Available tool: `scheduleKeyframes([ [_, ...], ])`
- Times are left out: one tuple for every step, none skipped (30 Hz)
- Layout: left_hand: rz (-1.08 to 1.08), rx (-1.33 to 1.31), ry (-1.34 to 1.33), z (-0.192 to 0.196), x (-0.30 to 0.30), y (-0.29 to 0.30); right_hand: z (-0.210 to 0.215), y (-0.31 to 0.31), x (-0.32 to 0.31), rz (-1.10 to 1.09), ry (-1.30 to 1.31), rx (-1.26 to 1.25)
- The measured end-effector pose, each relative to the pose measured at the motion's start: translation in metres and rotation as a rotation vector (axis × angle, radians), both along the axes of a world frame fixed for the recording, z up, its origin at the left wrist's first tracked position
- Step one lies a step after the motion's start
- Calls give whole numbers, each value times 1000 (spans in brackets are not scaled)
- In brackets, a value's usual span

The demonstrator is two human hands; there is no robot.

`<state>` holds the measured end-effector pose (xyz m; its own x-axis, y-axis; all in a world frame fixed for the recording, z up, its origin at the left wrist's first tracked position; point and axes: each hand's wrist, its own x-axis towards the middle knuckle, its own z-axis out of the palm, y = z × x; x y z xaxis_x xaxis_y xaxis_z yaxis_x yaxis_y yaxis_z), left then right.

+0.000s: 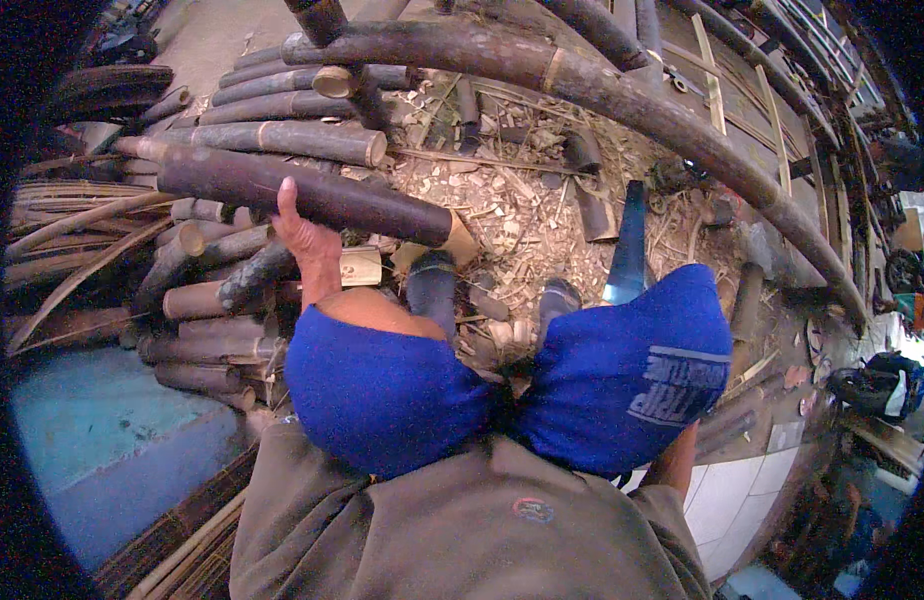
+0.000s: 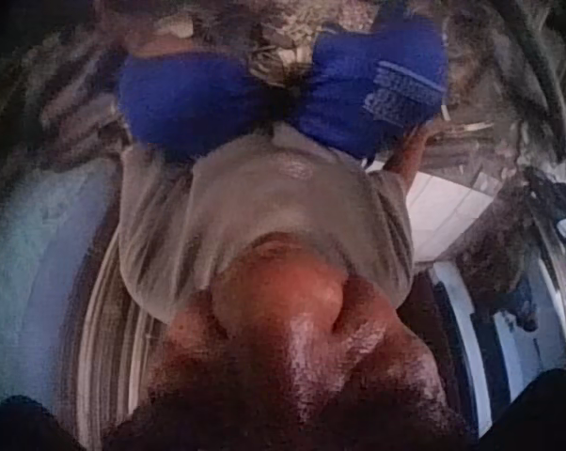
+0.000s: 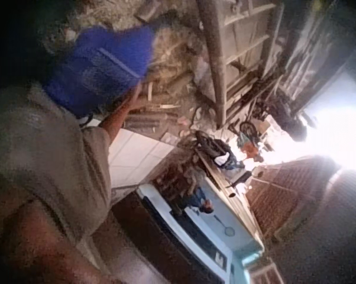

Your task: The person uses a knife to cut and shape bamboo pieces, then assembles them into a frame structure. They repeatedly cut sections, split bamboo, and fit pieces together while sitting on the floor.

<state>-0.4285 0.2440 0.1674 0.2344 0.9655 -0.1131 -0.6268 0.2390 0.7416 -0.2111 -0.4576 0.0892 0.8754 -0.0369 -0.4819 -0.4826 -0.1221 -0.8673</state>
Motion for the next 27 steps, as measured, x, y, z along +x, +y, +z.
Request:
scheduleKeyframes([
  [15, 1, -8, -6, 7, -3, 5, -1, -10, -56, -15, 39],
  [30, 2, -15, -13, 13, -7, 9, -1, -19, -111, -35, 80],
  [51, 3, -22, -18, 18, -8, 14, 1, -29, -160, -54, 122],
  [56, -57, -47, -27, 18, -5, 18, 4, -35, -205, -74, 165],
  [61, -118, -72, -38, 19, 0, 21, 6, -43, -246, -95, 209],
  [72, -180, -95, -49, 18, 3, 27, 9, -49, -274, -124, 242],
  [109, -185, -68, -54, 20, 4, 33, 12, -55, -303, -141, 279],
  [145, -190, -42, -60, 24, 3, 40, 13, -60, -323, -168, 305],
  [184, -195, -16, -64, 26, 1, 50, 16, -63, -334, -199, 326],
  [211, -197, 0, -64, 19, 1, 59, 26, -62, -329, -221, 351],
  [239, -201, 16, -65, 12, -2, 69, 32, -58, -311, -246, 371],
  [222, -214, 15, -67, 25, -7, 88, 27, -65, -325, -299, 375],
  [196, -186, -16, -63, 35, -17, 105, 25, -71, -333, -350, 378],
  [205, -176, 19, -60, 26, -18, 121, 32, -65, -299, -373, 385],
  [192, -172, 43, -59, 27, -21, 145, 33, -65, -281, -422, 382],
  [190, -169, 71, -58, 25, -25, 170, 40, -64, -251, -468, 371],
  [219, -228, 125, -52, 23, -31, 193, 49, -65, -225, -520, 337],
  [189, -188, 128, -53, 21, -31, 217, 68, -62, -194, -569, 292],
  [165, -148, 132, -60, 17, -30, 238, 91, -65, -201, -628, 74],
  [126, -113, 134, -63, 18, -31, 249, 97, -64, -217, -699, -66],
  [116, -56, 121, -52, 17, -34, 258, 106, -59, -234, -756, -207],
  [125, -83, 162, -49, 16, -36, 256, 96, -44, -249, -820, -258],
  [152, -58, 158, -39, 17, -37, 266, 120, -45, -275, -876, -257],
  [175, -38, 149, -31, 16, -36, 278, 145, -46, -298, -936, -261],
  [208, -28, 156, -30, 12, -31, 291, 172, -47, -313, -996, -266],
  [234, -17, 162, -29, 10, -26, 290, 193, -45, -283, -1001, -256],
  [253, -11, 171, -30, 12, -23, 288, 213, -43, -257, -1004, -248],
])
